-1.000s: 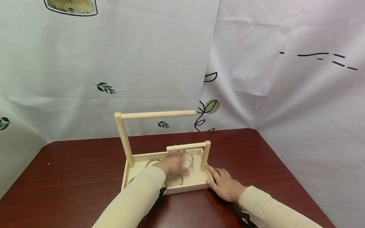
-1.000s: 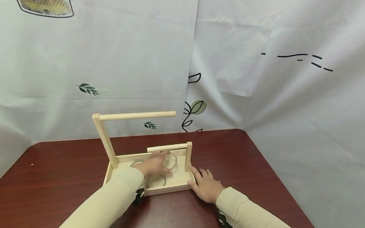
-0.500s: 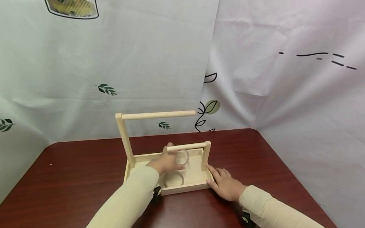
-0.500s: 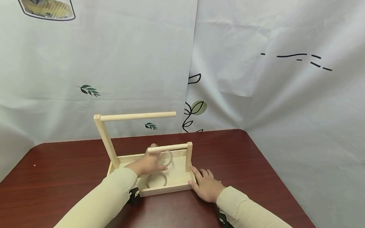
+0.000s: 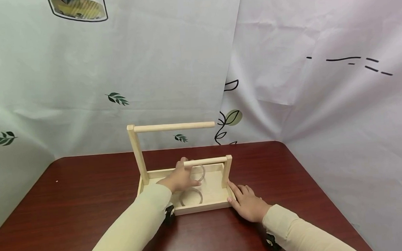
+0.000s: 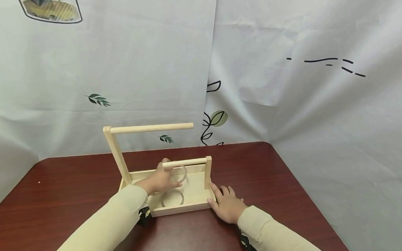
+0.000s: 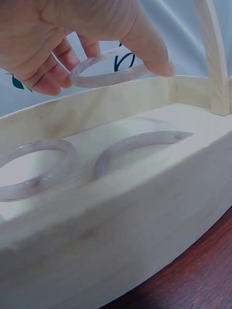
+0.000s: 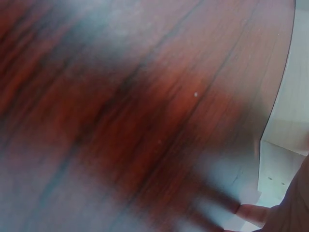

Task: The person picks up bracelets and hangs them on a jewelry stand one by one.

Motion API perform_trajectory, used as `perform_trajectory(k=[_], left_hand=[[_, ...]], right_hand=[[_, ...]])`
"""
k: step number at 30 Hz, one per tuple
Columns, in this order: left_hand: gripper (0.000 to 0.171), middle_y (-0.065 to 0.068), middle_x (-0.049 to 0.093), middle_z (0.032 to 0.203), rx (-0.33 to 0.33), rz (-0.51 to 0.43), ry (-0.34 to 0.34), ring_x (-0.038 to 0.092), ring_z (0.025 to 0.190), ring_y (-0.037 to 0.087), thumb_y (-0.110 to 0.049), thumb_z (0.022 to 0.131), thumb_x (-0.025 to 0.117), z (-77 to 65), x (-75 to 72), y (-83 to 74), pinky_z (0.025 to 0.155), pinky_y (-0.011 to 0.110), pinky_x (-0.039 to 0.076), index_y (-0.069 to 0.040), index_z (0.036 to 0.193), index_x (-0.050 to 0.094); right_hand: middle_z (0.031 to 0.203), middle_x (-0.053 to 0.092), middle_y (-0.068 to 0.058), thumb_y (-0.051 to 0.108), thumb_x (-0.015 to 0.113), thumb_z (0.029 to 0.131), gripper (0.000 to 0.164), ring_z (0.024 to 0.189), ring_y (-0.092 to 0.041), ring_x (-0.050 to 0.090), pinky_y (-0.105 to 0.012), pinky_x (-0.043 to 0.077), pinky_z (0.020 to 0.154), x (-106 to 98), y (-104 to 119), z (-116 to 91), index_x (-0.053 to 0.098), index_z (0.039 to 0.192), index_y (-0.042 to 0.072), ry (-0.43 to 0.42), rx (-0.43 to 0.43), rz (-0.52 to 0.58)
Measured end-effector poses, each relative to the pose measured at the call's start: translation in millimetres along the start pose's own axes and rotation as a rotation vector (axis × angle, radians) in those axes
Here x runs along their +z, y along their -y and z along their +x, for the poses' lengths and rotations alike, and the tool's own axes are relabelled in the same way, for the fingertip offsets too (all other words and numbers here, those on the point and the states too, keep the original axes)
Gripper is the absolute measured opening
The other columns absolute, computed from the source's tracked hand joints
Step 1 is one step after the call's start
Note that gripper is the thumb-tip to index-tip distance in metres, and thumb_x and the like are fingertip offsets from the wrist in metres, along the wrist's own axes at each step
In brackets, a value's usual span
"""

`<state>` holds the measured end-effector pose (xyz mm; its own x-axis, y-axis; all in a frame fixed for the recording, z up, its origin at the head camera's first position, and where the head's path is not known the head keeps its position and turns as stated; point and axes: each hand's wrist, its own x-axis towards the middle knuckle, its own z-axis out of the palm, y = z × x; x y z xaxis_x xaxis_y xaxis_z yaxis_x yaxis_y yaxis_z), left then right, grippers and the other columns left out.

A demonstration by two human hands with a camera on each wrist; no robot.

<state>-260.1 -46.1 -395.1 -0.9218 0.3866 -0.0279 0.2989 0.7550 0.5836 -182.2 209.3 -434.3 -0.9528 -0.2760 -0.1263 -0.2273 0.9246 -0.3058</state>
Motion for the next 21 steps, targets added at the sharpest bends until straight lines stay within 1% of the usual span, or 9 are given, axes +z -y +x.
perform_trajectory(k=[3, 5, 7, 10, 14, 21], left_hand=[[0.060, 0.017, 0.033, 0.132, -0.034, -0.061, -0.018, 0.036, 0.121, 0.033, -0.024, 0.077, 0.082, -1.7, -2.1, 2.1, 0.097, 0.046, 0.042, 0.003, 0.123, 0.054], [0.065, 0.017, 0.034, 0.133, -0.039, -0.081, -0.031, 0.035, 0.121, 0.032, -0.022, 0.076, 0.082, -3.5, -4.9, 3.3, 0.097, 0.046, 0.042, 0.002, 0.128, 0.051], [0.075, 0.020, 0.035, 0.133, -0.027, -0.082, -0.047, 0.035, 0.121, 0.034, -0.020, 0.075, 0.083, -5.1, -8.1, 4.9, 0.098, 0.047, 0.040, 0.000, 0.136, 0.044], [0.081, 0.023, 0.035, 0.134, 0.006, -0.038, -0.055, 0.033, 0.124, 0.038, -0.019, 0.077, 0.081, -7.2, -12.7, 7.9, 0.099, 0.050, 0.039, 0.000, 0.143, 0.039], [0.079, 0.023, 0.034, 0.133, 0.024, -0.019, -0.057, 0.033, 0.123, 0.038, -0.020, 0.079, 0.079, -10.1, -18.8, 11.3, 0.099, 0.051, 0.038, 0.000, 0.143, 0.038], [0.080, 0.024, 0.035, 0.132, 0.037, -0.050, -0.074, 0.033, 0.123, 0.039, -0.020, 0.079, 0.079, -13.5, -24.5, 14.0, 0.101, 0.052, 0.036, 0.002, 0.144, 0.037]], right_hand=[[0.142, 0.038, -0.021, 0.048, 0.038, 0.102, 0.062, 0.133, -0.043, 0.033, -0.073, 0.037, 0.085, 0, 0, 0, 0.025, 0.154, 0.018, -0.002, -0.004, 0.003], [0.142, 0.038, -0.021, 0.048, 0.038, 0.102, 0.062, 0.133, -0.044, 0.033, -0.073, 0.037, 0.084, -1, 0, 0, 0.025, 0.154, 0.018, -0.001, -0.002, 0.007], [0.142, 0.038, -0.021, 0.048, 0.038, 0.102, 0.062, 0.133, -0.044, 0.033, -0.073, 0.037, 0.085, -1, 1, 0, 0.025, 0.154, 0.018, 0.003, 0.001, 0.010], [0.142, 0.038, -0.021, 0.049, 0.038, 0.102, 0.062, 0.133, -0.045, 0.033, -0.073, 0.036, 0.085, -2, 1, -1, 0.024, 0.154, 0.018, 0.009, 0.005, 0.012], [0.142, 0.038, -0.022, 0.048, 0.039, 0.102, 0.062, 0.133, -0.045, 0.032, -0.073, 0.036, 0.086, -3, 2, -1, 0.024, 0.154, 0.018, 0.009, 0.005, 0.015], [0.143, 0.038, -0.022, 0.047, 0.038, 0.102, 0.061, 0.133, -0.046, 0.032, -0.073, 0.036, 0.086, -3, 2, -1, 0.024, 0.154, 0.017, 0.013, -0.002, 0.012]])
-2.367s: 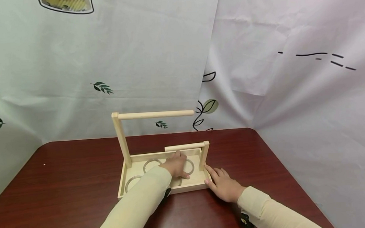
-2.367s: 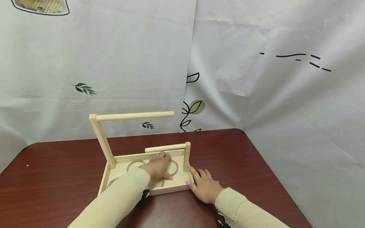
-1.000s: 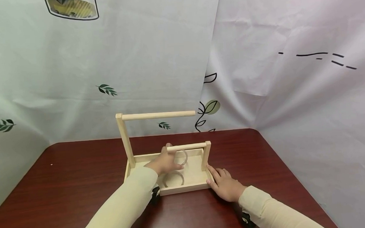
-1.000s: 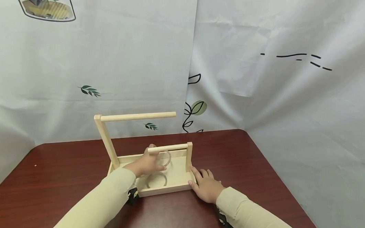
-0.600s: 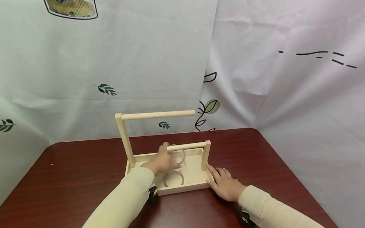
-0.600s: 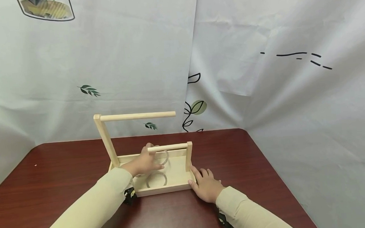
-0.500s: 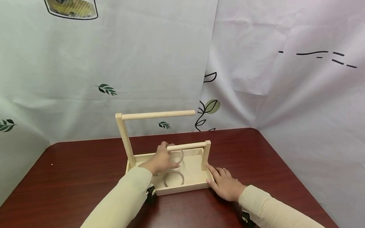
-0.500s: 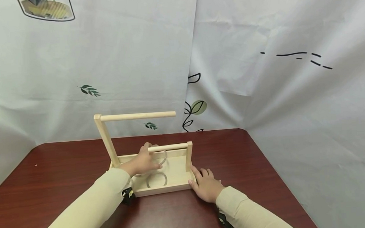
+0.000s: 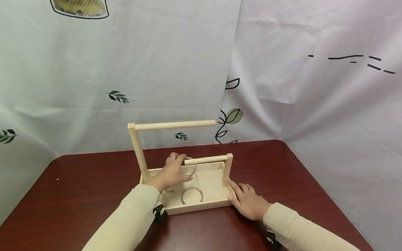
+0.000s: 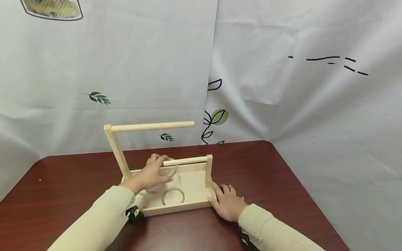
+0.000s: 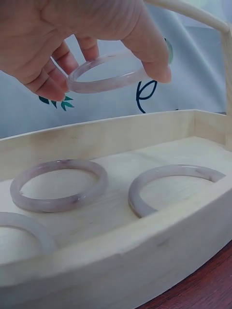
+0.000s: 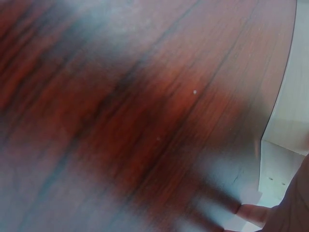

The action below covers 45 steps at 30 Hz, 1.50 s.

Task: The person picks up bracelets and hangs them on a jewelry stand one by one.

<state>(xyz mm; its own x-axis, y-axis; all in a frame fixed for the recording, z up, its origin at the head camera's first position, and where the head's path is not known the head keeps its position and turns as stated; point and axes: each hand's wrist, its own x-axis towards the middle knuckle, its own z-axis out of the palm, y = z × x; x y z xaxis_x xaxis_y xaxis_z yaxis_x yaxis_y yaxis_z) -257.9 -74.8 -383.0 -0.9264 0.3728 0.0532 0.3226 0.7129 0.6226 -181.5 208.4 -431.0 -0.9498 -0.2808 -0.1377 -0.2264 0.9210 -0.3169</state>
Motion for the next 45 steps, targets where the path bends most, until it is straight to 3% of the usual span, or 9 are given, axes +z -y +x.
perform_trajectory(k=[9, 15, 22, 28, 40, 45], left_hand=[[0.079, 0.024, 0.033, 0.136, -0.006, -0.081, -0.034, 0.030, 0.129, 0.039, -0.020, 0.080, 0.079, -6.6, -4.0, 1.5, 0.103, 0.055, 0.034, -0.001, 0.144, 0.038], [0.077, 0.024, 0.033, 0.136, -0.002, -0.087, -0.080, 0.031, 0.129, 0.041, -0.019, 0.079, 0.079, -13.1, -8.6, 3.9, 0.103, 0.055, 0.035, 0.000, 0.142, 0.039], [0.073, 0.025, 0.036, 0.132, -0.003, -0.119, -0.136, 0.035, 0.124, 0.040, -0.016, 0.079, 0.078, -18.3, -14.3, 8.5, 0.101, 0.055, 0.035, 0.002, 0.139, 0.041], [0.072, 0.024, 0.038, 0.126, 0.022, -0.139, -0.195, 0.043, 0.109, 0.034, -0.015, 0.075, 0.079, -23.6, -18.2, 10.2, 0.094, 0.052, 0.040, 0.003, 0.135, 0.043], [0.072, 0.022, 0.033, 0.129, 0.024, -0.239, -0.138, 0.045, 0.103, 0.031, -0.013, 0.079, 0.078, -33.0, -27.6, 8.8, 0.084, 0.040, 0.043, 0.001, 0.139, 0.040], [0.070, 0.021, 0.034, 0.130, 0.022, -0.306, -0.123, 0.045, 0.110, 0.035, -0.013, 0.078, 0.077, -33.0, -24.5, 6.2, 0.082, 0.037, 0.046, -0.003, 0.138, 0.041]], right_hand=[[0.143, 0.038, -0.022, 0.048, 0.038, 0.102, 0.062, 0.133, -0.046, 0.032, -0.074, 0.035, 0.086, 1, -1, -1, 0.024, 0.154, 0.017, 0.009, 0.006, 0.003], [0.143, 0.037, -0.022, 0.048, 0.037, 0.102, 0.063, 0.134, -0.046, 0.031, -0.073, 0.036, 0.086, 1, -3, -1, 0.023, 0.155, 0.017, 0.013, 0.003, 0.000], [0.143, 0.037, -0.023, 0.048, 0.037, 0.102, 0.062, 0.134, -0.046, 0.031, -0.073, 0.036, 0.086, 1, -4, -2, 0.023, 0.154, 0.016, 0.013, -0.001, 0.000], [0.142, 0.037, -0.023, 0.047, 0.038, 0.102, 0.062, 0.133, -0.046, 0.032, -0.072, 0.037, 0.086, 0, -4, -2, 0.023, 0.154, 0.016, 0.007, -0.007, -0.003], [0.143, 0.037, -0.021, 0.049, 0.038, 0.102, 0.062, 0.134, -0.044, 0.031, -0.072, 0.036, 0.086, -1, -1, 0, 0.023, 0.155, 0.019, 0.023, 0.011, 0.003], [0.144, 0.037, -0.021, 0.048, 0.038, 0.102, 0.062, 0.134, -0.044, 0.031, -0.072, 0.036, 0.087, -1, -1, 2, 0.022, 0.155, 0.019, 0.022, 0.010, 0.005]])
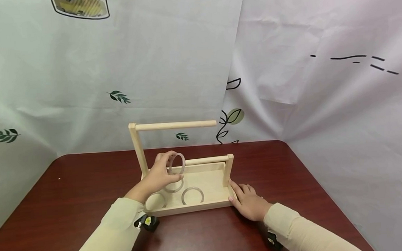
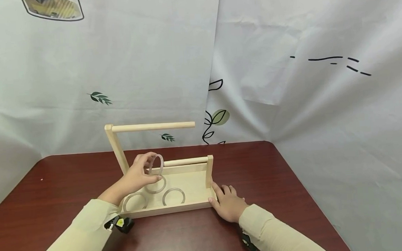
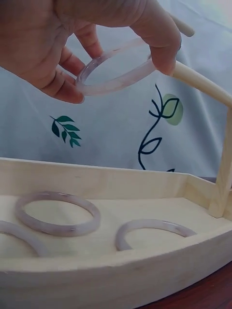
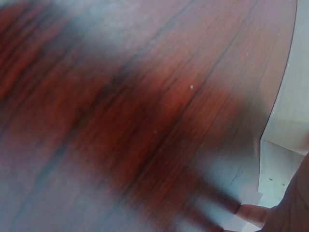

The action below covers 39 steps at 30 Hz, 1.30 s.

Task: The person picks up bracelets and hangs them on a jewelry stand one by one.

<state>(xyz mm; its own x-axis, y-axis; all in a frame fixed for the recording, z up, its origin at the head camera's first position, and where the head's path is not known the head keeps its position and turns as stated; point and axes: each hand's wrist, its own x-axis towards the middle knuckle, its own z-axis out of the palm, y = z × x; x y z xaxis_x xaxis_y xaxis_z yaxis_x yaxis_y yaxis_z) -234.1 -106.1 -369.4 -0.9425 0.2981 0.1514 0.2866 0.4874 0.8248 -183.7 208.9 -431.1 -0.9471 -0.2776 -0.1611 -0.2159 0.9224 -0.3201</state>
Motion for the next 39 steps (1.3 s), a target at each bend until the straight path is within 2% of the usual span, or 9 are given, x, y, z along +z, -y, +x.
perform_trajectory(k=[8, 12, 15, 23, 27, 32, 34, 39], left_hand=[[0.070, 0.020, 0.037, 0.126, -0.001, -0.128, -0.019, 0.046, 0.114, 0.040, -0.010, 0.076, 0.079, 5.4, 13.9, 1.0, 0.089, 0.040, 0.047, -0.002, 0.136, 0.043], [0.070, 0.020, 0.039, 0.124, -0.006, -0.177, -0.032, 0.047, 0.111, 0.035, -0.009, 0.077, 0.079, 7.8, 21.1, 0.8, 0.090, 0.041, 0.046, -0.001, 0.136, 0.043], [0.070, 0.019, 0.041, 0.125, -0.029, -0.205, -0.041, 0.047, 0.111, 0.031, -0.009, 0.077, 0.079, 9.4, 26.6, 1.1, 0.091, 0.040, 0.046, -0.003, 0.137, 0.043], [0.070, 0.017, 0.041, 0.127, -0.099, -0.327, -0.080, 0.046, 0.116, 0.032, -0.007, 0.079, 0.076, 12.1, 36.0, -3.0, 0.093, 0.041, 0.044, -0.003, 0.140, 0.042], [0.068, 0.015, 0.039, 0.130, -0.131, -0.408, -0.072, 0.044, 0.117, 0.030, -0.007, 0.083, 0.072, 14.5, 40.4, -3.5, 0.094, 0.038, 0.042, -0.004, 0.142, 0.039], [0.067, 0.019, 0.036, 0.134, -0.136, -0.579, -0.062, 0.045, 0.117, 0.031, -0.004, 0.084, 0.068, 18.6, 49.8, -3.2, 0.091, 0.032, 0.044, -0.002, 0.144, 0.036], [0.067, 0.019, 0.039, 0.131, -0.143, -0.640, -0.065, 0.047, 0.113, 0.029, -0.003, 0.085, 0.067, 18.7, 53.0, -4.7, 0.088, 0.029, 0.045, -0.002, 0.143, 0.036], [0.066, 0.015, 0.048, 0.118, -0.172, -0.719, -0.090, 0.052, 0.102, 0.020, -0.001, 0.085, 0.067, 18.2, 59.1, -8.5, 0.087, 0.026, 0.046, 0.000, 0.143, 0.037]], right_hand=[[0.144, 0.037, -0.021, 0.048, 0.038, 0.102, 0.062, 0.134, -0.044, 0.031, -0.071, 0.036, 0.087, 1, -1, 0, 0.022, 0.155, 0.019, -0.008, 0.000, -0.005], [0.144, 0.037, -0.022, 0.048, 0.038, 0.102, 0.062, 0.134, -0.045, 0.031, -0.071, 0.035, 0.089, -2, 0, -2, 0.023, 0.155, 0.018, 0.000, 0.002, 0.006], [0.144, 0.036, -0.022, 0.048, 0.038, 0.102, 0.063, 0.135, -0.045, 0.030, -0.071, 0.035, 0.089, -3, 1, -2, 0.023, 0.155, 0.018, 0.007, 0.002, 0.009], [0.144, 0.036, -0.022, 0.048, 0.037, 0.102, 0.062, 0.134, -0.045, 0.031, -0.071, 0.036, 0.089, -1, 0, -2, 0.022, 0.155, 0.019, 0.002, -0.004, 0.003], [0.144, 0.036, -0.022, 0.049, 0.037, 0.102, 0.062, 0.134, -0.045, 0.030, -0.071, 0.035, 0.089, -1, 0, -2, 0.022, 0.155, 0.019, 0.002, -0.004, 0.004], [0.145, 0.036, -0.022, 0.048, 0.037, 0.102, 0.062, 0.135, -0.046, 0.030, -0.072, 0.035, 0.089, -3, 1, -3, 0.022, 0.155, 0.018, 0.007, -0.002, 0.003], [0.144, 0.036, -0.022, 0.048, 0.037, 0.102, 0.062, 0.134, -0.046, 0.030, -0.071, 0.035, 0.089, -3, 1, -3, 0.022, 0.155, 0.018, 0.007, -0.001, -0.001], [0.144, 0.036, -0.023, 0.047, 0.037, 0.103, 0.062, 0.134, -0.046, 0.030, -0.071, 0.036, 0.088, -3, 2, -3, 0.022, 0.155, 0.018, 0.006, -0.002, -0.001]])
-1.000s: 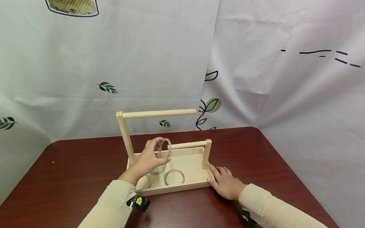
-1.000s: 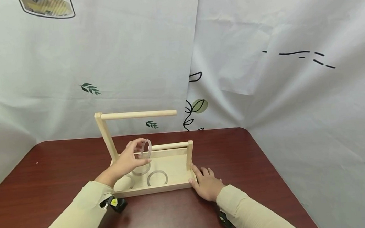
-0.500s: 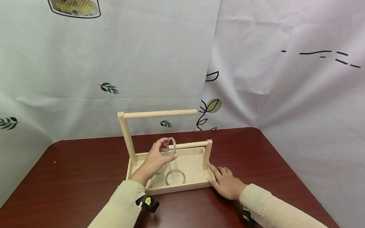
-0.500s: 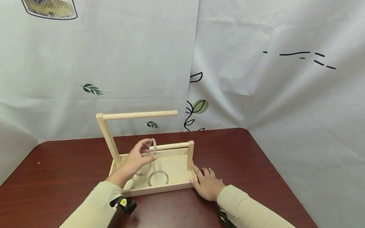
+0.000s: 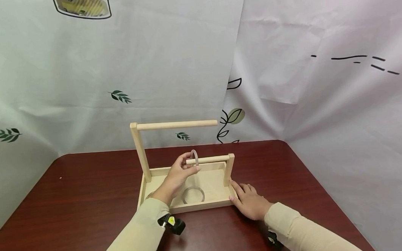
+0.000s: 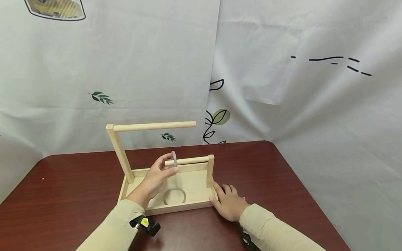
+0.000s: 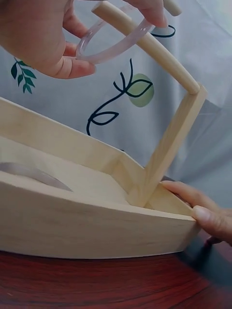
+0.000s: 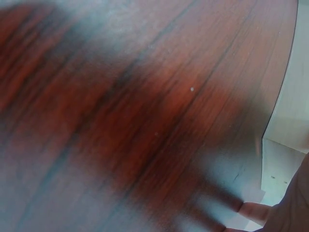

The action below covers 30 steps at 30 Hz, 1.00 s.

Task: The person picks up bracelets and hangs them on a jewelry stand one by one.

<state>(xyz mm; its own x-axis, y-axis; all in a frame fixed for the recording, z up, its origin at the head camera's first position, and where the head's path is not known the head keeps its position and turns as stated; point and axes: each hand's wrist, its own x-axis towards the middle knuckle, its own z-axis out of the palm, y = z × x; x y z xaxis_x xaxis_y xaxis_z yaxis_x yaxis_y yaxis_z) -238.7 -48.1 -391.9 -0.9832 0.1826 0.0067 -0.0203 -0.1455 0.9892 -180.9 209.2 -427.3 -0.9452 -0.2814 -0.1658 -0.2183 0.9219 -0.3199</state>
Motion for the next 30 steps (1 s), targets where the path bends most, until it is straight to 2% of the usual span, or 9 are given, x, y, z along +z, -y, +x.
perform_trajectory(k=[6, 11, 17, 24, 30], left_hand=[[0.065, 0.016, 0.047, 0.125, -0.054, -0.124, -0.002, 0.051, 0.105, 0.018, 0.001, 0.087, 0.063, 3.1, 7.8, 4.3, 0.091, 0.028, 0.046, -0.002, 0.145, 0.033], [0.066, 0.014, 0.050, 0.121, -0.048, -0.179, -0.004, 0.055, 0.097, 0.014, 0.003, 0.086, 0.062, 5.2, 15.6, 8.4, 0.088, 0.028, 0.046, 0.000, 0.145, 0.034], [0.065, 0.013, 0.055, 0.118, -0.035, -0.181, -0.010, 0.057, 0.092, 0.011, 0.000, 0.085, 0.065, 8.9, 25.9, 14.0, 0.085, 0.026, 0.047, 0.000, 0.144, 0.038], [0.066, 0.018, 0.055, 0.122, -0.034, -0.181, -0.008, 0.058, 0.098, 0.012, 0.000, 0.085, 0.065, 11.2, 37.7, 18.0, 0.092, 0.032, 0.047, -0.001, 0.144, 0.037], [0.067, 0.020, 0.054, 0.127, -0.032, -0.158, 0.021, 0.058, 0.103, 0.016, -0.003, 0.084, 0.067, 13.8, 45.9, 18.2, 0.096, 0.035, 0.046, -0.002, 0.145, 0.039]], right_hand=[[0.144, 0.036, -0.023, 0.047, 0.037, 0.103, 0.062, 0.134, -0.046, 0.030, -0.071, 0.036, 0.088, 1, -1, 0, 0.022, 0.155, 0.018, -0.002, 0.000, -0.005], [0.144, 0.036, -0.022, 0.047, 0.037, 0.102, 0.062, 0.134, -0.046, 0.030, -0.070, 0.037, 0.089, 2, -2, 2, 0.022, 0.155, 0.018, -0.004, 0.001, -0.013], [0.144, 0.036, -0.022, 0.049, 0.036, 0.102, 0.062, 0.134, -0.045, 0.030, -0.070, 0.037, 0.089, 3, -2, 3, 0.021, 0.155, 0.019, 0.001, 0.004, -0.020], [0.144, 0.036, -0.022, 0.049, 0.036, 0.102, 0.063, 0.134, -0.046, 0.030, -0.071, 0.036, 0.089, 2, -2, 3, 0.021, 0.155, 0.019, 0.008, 0.009, -0.012], [0.145, 0.036, -0.022, 0.049, 0.035, 0.102, 0.062, 0.135, -0.045, 0.030, -0.072, 0.036, 0.088, 2, -2, 3, 0.021, 0.155, 0.019, 0.010, 0.012, -0.022]])
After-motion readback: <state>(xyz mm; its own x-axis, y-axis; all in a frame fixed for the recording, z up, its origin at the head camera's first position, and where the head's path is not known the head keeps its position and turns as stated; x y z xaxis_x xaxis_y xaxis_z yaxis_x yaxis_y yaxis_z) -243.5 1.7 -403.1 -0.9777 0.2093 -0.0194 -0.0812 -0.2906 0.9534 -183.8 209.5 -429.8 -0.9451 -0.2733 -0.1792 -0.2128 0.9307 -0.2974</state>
